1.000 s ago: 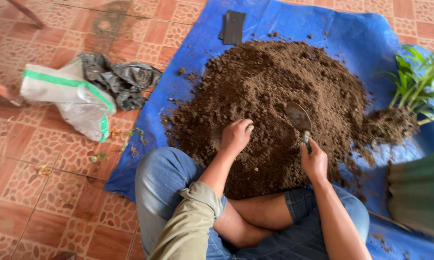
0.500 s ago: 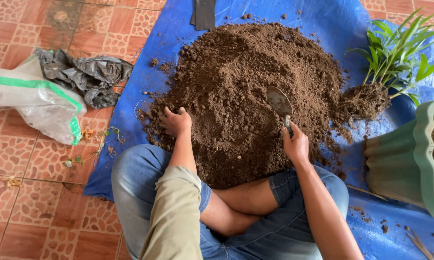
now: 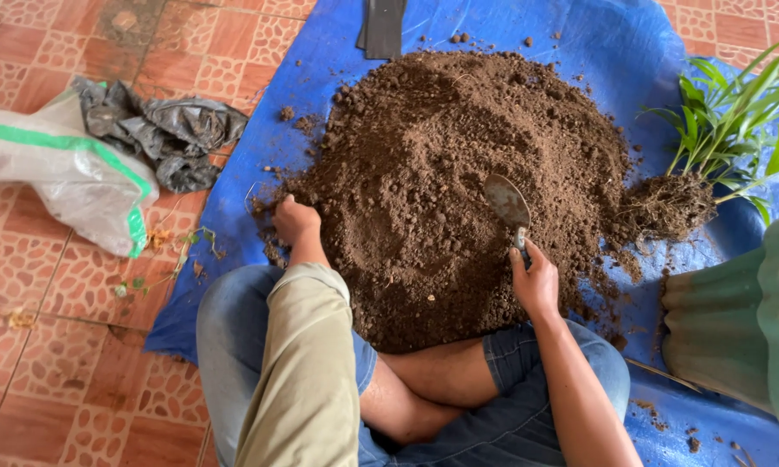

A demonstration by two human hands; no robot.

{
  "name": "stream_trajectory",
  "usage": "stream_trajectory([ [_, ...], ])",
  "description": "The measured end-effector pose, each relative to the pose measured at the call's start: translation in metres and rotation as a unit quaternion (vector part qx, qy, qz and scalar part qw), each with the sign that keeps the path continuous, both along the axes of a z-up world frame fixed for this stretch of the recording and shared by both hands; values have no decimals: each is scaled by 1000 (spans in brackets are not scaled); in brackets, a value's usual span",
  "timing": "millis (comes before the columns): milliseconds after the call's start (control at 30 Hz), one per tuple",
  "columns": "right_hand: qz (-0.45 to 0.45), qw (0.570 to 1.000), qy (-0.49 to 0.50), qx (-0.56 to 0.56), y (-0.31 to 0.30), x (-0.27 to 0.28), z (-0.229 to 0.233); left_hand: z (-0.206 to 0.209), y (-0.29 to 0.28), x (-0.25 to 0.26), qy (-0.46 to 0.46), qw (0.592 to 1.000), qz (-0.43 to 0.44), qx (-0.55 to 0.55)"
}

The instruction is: Mixing and breaking up clumps of soil on a tarp using hands and a trowel in preparation for potting.

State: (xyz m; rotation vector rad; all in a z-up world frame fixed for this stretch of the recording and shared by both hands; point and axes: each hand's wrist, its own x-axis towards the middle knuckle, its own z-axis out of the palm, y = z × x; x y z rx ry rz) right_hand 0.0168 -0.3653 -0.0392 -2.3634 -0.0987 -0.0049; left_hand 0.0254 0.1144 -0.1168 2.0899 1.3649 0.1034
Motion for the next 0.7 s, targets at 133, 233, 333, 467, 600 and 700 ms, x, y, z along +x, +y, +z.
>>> stream_trajectory([
  [133,-3,1000,12,15,7,-5,16,-7,17,5,-19,999,-37,26],
  [233,-17,1000,10,16,12,-6,20,-12,33,15,-6,997,-66,31],
  [333,-10,1000,4,27,14,-7,30,5,50,35,-25,991,-110,72],
  [467,-24,999,18,26,19,-11,40,51,56,59,-77,982,-157,73],
  [600,-44,998,31,21,20,-4,34,63,63,95,-136,968,-207,47],
  [700,-51,998,31,17,28,-4,45,65,64,108,-81,968,-236,20],
])
